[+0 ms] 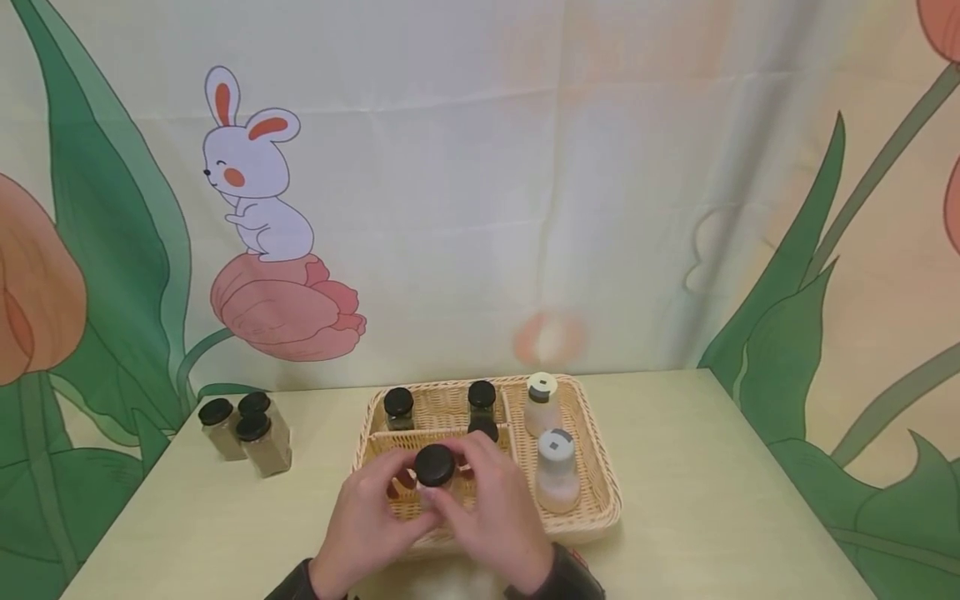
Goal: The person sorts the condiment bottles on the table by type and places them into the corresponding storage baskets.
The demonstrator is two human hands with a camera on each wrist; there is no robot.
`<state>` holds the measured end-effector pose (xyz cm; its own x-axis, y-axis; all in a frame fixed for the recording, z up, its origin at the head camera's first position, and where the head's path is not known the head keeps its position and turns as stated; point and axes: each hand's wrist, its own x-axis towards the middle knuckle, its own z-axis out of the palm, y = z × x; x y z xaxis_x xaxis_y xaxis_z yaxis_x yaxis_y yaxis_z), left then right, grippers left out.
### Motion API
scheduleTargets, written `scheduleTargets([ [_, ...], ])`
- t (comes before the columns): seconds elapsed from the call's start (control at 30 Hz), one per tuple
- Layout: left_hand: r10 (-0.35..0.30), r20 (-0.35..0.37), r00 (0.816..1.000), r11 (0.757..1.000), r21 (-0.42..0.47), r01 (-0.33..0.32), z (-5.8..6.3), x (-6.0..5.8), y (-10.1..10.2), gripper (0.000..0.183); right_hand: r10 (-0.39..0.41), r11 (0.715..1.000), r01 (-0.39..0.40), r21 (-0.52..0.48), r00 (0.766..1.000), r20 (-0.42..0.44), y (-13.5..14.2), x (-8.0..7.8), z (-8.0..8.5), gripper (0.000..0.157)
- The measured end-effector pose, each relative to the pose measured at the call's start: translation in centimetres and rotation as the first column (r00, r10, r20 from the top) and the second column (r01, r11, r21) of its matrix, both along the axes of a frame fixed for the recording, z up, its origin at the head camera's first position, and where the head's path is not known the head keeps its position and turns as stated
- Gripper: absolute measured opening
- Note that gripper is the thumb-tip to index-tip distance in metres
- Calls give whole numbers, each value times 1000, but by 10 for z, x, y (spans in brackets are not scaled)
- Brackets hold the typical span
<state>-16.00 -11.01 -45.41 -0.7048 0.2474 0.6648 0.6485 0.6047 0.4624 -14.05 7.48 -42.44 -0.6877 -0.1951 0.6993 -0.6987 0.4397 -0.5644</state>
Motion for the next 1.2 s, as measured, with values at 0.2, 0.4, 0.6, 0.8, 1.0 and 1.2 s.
scheduleTargets([
  [0.2,-4,-16,1000,1000,29,5,3,-2,-3,44,16,1000,-17,25,999,43,2,-6,4,43],
  [0.4,-30,-66,997,998,53,34,7,-6,-10,45,47,999,-47,-7,997,58,1,-13,9,43],
  [0.6,-66,-9,998,998,16,66,9,-11,-20,48,56,998,-53,-22,992,110,-1,-20,7,42],
  [0.8,-36,62,997,999,-14,37,11,-18,-30,45,52,999,-49,-24,989,138,-3,-28,3,42],
  [1.0,116,19,993,993,-34,-115,15,-32,-44,37,43,999,-42,-8,982,183,-7,-36,3,45],
  [1.2,253,-47,966,962,-91,-256,15,-51,-72,39,10,999,-18,36,977,214,-12,-43,4,46],
])
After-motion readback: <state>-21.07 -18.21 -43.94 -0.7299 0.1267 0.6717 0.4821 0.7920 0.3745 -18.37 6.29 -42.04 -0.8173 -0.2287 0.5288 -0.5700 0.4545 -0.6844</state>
